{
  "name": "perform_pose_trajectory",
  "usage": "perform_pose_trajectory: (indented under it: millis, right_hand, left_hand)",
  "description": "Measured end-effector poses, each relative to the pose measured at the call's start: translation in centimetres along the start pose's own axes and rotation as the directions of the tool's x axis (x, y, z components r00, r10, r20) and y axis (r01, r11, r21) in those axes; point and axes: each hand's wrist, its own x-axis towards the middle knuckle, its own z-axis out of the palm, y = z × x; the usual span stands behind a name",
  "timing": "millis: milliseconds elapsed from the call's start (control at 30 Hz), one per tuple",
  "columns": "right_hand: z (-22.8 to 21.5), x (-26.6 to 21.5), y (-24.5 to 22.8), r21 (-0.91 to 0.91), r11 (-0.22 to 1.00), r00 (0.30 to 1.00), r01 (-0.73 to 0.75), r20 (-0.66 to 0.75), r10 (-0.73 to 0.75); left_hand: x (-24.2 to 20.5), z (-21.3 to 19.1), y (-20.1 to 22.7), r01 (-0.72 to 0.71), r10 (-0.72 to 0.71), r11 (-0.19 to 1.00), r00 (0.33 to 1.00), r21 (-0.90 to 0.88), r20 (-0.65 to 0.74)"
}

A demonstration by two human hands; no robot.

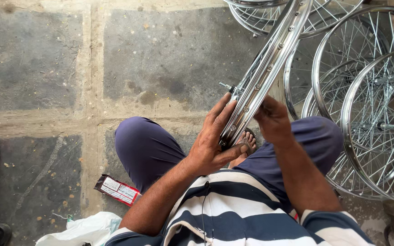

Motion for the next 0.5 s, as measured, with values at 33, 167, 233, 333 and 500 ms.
perform_pose_trajectory:
  millis: [33,167,233,333,500]
  right_hand:
    - [-0.5,0.3,-0.2,0.056,0.997,0.997,-0.058,0.047,0.055]
    - [0.7,2.0,-3.2,0.054,0.971,0.972,-0.231,0.05,0.229]
    - [2.6,2.9,-4.6,-0.315,0.947,0.989,0.062,0.148,-0.015]
    - [5.3,2.6,-4.6,-0.768,0.562,0.907,0.308,0.058,-0.418]
    - [3.3,0.4,1.0,-0.709,0.601,0.846,0.369,-0.012,-0.533]
  left_hand:
    - [-0.1,-0.1,0.0,0.004,-0.004,1.0,1.0,0.0,0.002]
    - [0.1,-0.5,0.6,-0.005,0.005,1.0,1.0,0.015,-0.002]
    - [0.1,-0.6,0.8,-0.002,0.002,1.0,1.0,0.011,-0.014]
    - [-0.1,-0.1,0.9,0.014,-0.014,1.0,1.0,0.011,-0.025]
    - [1.1,-1.1,1.5,0.0,0.001,0.996,1.0,0.085,-0.007]
